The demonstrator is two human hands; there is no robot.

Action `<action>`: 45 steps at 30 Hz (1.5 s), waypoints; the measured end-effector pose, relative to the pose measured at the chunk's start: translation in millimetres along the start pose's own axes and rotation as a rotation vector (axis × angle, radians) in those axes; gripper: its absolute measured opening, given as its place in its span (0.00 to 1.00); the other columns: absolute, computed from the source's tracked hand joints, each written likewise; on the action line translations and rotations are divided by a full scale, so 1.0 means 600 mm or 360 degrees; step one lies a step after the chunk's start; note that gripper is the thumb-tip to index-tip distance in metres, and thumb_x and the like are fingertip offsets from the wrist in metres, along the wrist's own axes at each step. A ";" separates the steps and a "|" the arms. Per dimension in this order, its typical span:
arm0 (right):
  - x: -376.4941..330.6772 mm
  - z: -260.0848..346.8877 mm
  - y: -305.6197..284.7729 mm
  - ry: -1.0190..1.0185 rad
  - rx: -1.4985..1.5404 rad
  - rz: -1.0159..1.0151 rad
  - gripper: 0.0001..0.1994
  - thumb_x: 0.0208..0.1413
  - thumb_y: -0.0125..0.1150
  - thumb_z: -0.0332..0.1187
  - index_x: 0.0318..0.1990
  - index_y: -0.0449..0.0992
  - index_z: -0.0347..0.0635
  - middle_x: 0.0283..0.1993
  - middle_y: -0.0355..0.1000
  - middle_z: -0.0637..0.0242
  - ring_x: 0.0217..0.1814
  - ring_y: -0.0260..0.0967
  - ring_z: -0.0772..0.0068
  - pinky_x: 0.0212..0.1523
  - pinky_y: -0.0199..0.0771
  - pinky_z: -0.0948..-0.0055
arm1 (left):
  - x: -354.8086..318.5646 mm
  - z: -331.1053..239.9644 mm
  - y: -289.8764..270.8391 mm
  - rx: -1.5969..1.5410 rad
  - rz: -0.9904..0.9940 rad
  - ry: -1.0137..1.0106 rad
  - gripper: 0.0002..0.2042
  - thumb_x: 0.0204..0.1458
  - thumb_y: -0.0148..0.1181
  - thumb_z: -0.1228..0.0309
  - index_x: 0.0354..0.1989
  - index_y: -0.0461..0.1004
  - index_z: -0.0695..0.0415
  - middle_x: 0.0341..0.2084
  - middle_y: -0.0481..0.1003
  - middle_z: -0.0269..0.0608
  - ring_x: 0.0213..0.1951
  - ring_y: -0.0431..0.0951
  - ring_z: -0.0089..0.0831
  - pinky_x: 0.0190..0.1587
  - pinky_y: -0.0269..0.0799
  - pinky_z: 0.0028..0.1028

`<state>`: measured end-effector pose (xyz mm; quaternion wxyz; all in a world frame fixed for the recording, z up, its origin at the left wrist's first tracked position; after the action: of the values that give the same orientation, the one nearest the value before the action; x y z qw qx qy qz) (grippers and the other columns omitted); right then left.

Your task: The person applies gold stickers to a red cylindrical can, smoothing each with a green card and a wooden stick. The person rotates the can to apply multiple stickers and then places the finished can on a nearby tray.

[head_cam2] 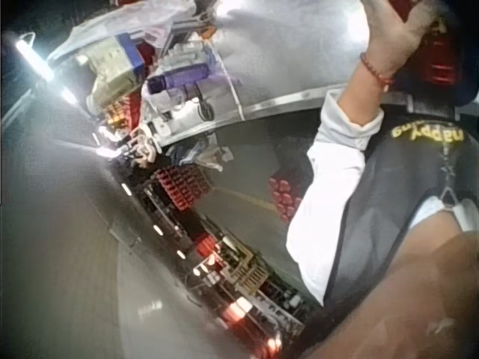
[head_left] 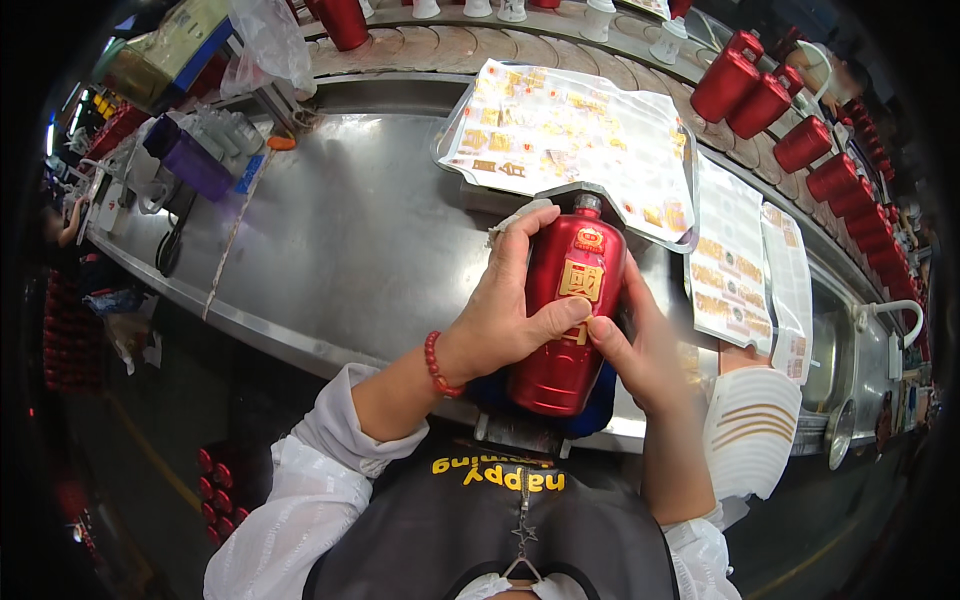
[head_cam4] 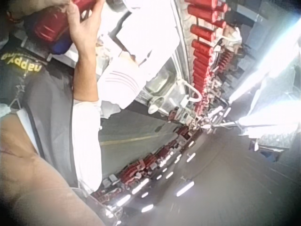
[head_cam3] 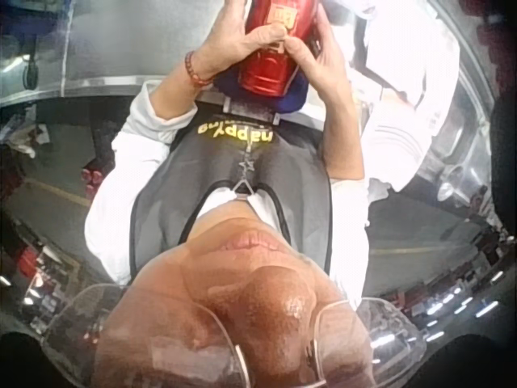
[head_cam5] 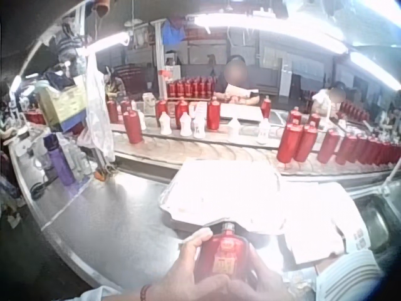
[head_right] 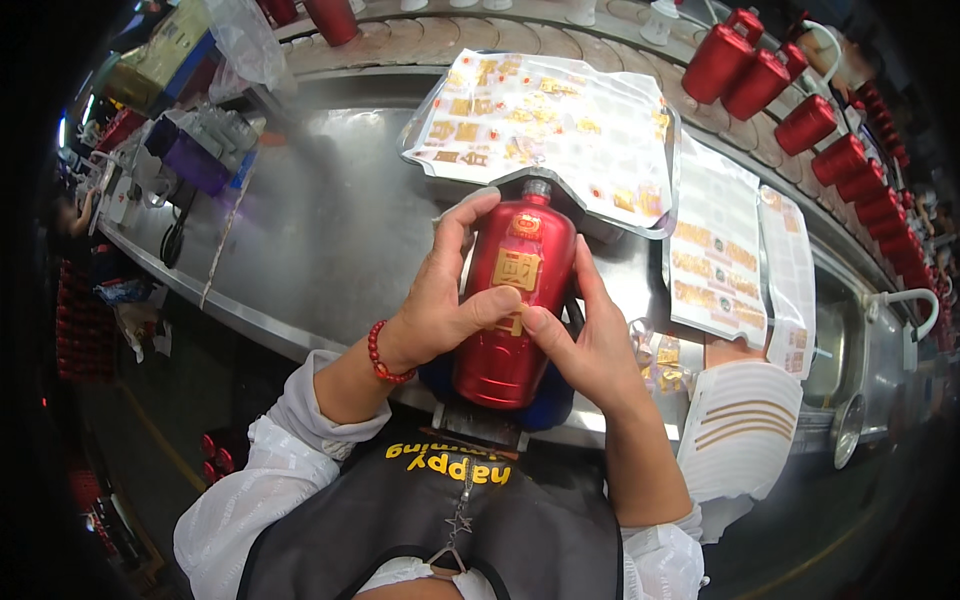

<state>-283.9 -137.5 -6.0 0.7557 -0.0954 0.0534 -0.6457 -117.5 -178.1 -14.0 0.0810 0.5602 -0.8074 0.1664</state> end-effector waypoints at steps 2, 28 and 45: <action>-0.001 -0.012 -0.001 0.0007 0.0107 -0.0003 0.49 0.59 0.66 0.52 0.74 0.47 0.25 0.71 0.59 0.43 0.75 0.55 0.56 0.73 0.53 0.64 | 0.007 0.006 -0.001 -0.0276 0.0004 -0.0119 0.37 0.60 0.63 0.57 0.70 0.52 0.63 0.62 0.62 0.48 0.63 0.64 0.33 0.66 0.60 0.33; 0.001 -0.017 0.001 0.0018 0.0106 -0.0013 0.48 0.61 0.65 0.52 0.74 0.46 0.25 0.71 0.59 0.41 0.75 0.56 0.55 0.73 0.52 0.63 | 0.058 0.026 -0.001 -0.0448 -0.0007 -0.0315 0.20 0.63 0.60 0.65 0.57 0.65 0.62 0.50 0.72 0.42 0.51 0.73 0.23 0.54 0.71 0.25; 0.000 -0.023 -0.001 0.0010 0.0131 -0.0010 0.47 0.62 0.64 0.51 0.74 0.47 0.26 0.71 0.59 0.43 0.75 0.56 0.57 0.73 0.53 0.64 | 0.053 0.025 0.001 -0.0581 0.0044 -0.0348 0.23 0.65 0.58 0.60 0.60 0.62 0.61 0.52 0.71 0.44 0.52 0.73 0.25 0.56 0.71 0.27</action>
<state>-287.4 -138.7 -19.5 0.7568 -0.0624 0.0288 -0.6500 -128.9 -211.1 -17.8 0.0907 0.5397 -0.8358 -0.0433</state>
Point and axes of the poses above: each hand's wrist, its own x-axis towards the middle knuckle, its own y-axis out of the palm, z = x × y, the point moved 7 cm from there along x, towards the middle knuckle
